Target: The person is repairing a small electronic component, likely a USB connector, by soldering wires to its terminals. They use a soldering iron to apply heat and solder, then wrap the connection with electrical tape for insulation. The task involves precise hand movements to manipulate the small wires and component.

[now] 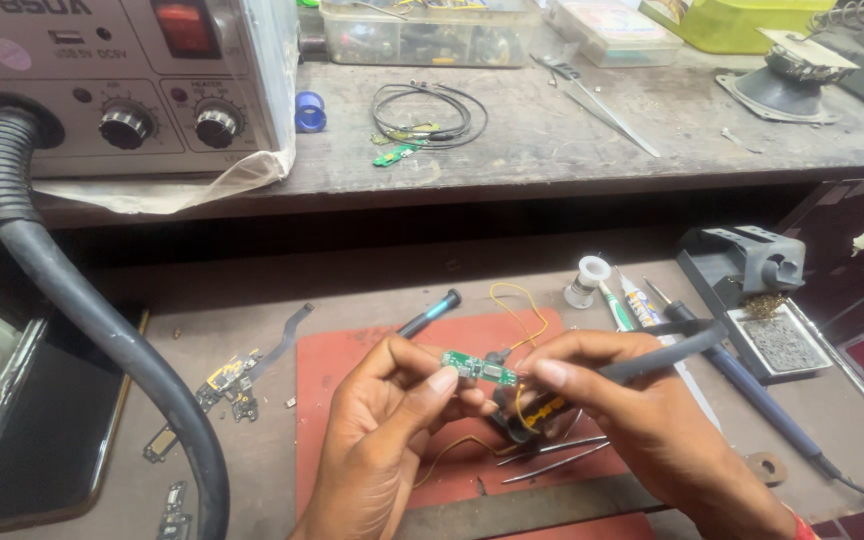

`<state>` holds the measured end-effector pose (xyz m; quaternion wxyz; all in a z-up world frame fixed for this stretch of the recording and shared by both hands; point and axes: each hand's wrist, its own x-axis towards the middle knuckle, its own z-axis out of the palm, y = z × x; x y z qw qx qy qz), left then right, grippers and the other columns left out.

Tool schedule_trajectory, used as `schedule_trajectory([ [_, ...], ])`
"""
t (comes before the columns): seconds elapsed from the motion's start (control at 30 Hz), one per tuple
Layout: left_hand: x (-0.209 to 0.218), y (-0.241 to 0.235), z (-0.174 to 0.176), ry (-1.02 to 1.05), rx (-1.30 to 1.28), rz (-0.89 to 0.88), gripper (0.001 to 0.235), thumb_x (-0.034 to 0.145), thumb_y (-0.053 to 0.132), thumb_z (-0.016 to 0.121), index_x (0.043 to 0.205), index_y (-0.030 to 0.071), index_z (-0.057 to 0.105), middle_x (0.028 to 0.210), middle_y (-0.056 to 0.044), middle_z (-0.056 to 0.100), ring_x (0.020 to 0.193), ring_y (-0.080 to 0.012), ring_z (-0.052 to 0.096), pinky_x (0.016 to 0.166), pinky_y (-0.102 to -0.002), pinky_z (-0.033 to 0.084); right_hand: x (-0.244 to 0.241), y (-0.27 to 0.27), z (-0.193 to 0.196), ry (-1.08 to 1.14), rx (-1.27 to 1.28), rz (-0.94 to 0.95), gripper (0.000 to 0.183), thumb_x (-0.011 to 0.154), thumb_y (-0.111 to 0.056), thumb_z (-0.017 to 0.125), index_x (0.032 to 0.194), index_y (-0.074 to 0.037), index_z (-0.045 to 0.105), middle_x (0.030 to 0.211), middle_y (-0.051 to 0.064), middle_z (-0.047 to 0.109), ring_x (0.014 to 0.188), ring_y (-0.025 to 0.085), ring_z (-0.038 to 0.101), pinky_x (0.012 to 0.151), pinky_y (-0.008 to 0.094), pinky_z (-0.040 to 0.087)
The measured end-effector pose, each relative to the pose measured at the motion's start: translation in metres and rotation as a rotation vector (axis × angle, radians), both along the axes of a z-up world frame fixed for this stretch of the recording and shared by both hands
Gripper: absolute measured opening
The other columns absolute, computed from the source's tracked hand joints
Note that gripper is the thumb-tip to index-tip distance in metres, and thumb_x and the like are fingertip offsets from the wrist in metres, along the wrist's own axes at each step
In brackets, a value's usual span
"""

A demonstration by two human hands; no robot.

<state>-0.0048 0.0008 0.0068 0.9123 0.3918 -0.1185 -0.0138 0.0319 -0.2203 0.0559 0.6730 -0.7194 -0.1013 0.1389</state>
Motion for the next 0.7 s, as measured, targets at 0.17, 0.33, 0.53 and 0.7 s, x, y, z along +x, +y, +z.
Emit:
schedule_trajectory([
  [0.17,-0.0005,-0.0012,0.002,0.005,0.009,-0.001,0.005,0.099,0.003,0.058,0.097,-0.001,0.058,0.1,-0.019,0.071,0.095,-0.0222,0.069,0.096,-0.044,0.057,-0.0007,0.0011,0.0021,0.036,-0.026,0.028,0.026,0.088,-0.017,0.07,0.096,0.006,0.078,0.085,0.013,0.079,0.075,0.017,0.072,0.068,0.032,0.058],
  [0.33,0.0,-0.0013,0.0009,-0.002,0.005,-0.011,0.005,0.099,0.004,0.058,0.097,-0.001,0.058,0.1,-0.018,0.071,0.095,-0.0217,0.069,0.096,-0.044,0.057,-0.0021,0.003,0.0034,0.032,0.007,0.039,0.024,0.091,-0.018,0.067,0.095,0.005,0.074,0.086,0.012,0.077,0.077,0.017,0.072,0.07,0.033,0.059],
  [0.53,-0.0001,-0.0017,-0.0005,-0.003,0.012,0.001,0.005,0.099,0.004,0.059,0.097,-0.001,0.058,0.1,-0.018,0.07,0.095,-0.0216,0.069,0.096,-0.044,0.057,-0.0025,0.0039,0.0057,0.004,0.021,0.043,0.023,0.094,-0.019,0.064,0.095,0.004,0.071,0.086,0.013,0.078,0.081,0.019,0.075,0.073,0.035,0.061],
  [0.7,0.0,-0.0023,0.0,-0.015,0.0,0.015,0.005,0.099,0.004,0.06,0.097,0.0,0.058,0.1,-0.016,0.069,0.095,-0.0217,0.069,0.096,-0.043,0.057,-0.0007,0.002,0.002,0.02,0.054,0.035,0.023,0.093,-0.019,0.065,0.094,0.004,0.068,0.087,0.015,0.077,0.079,0.021,0.075,0.072,0.036,0.061],
])
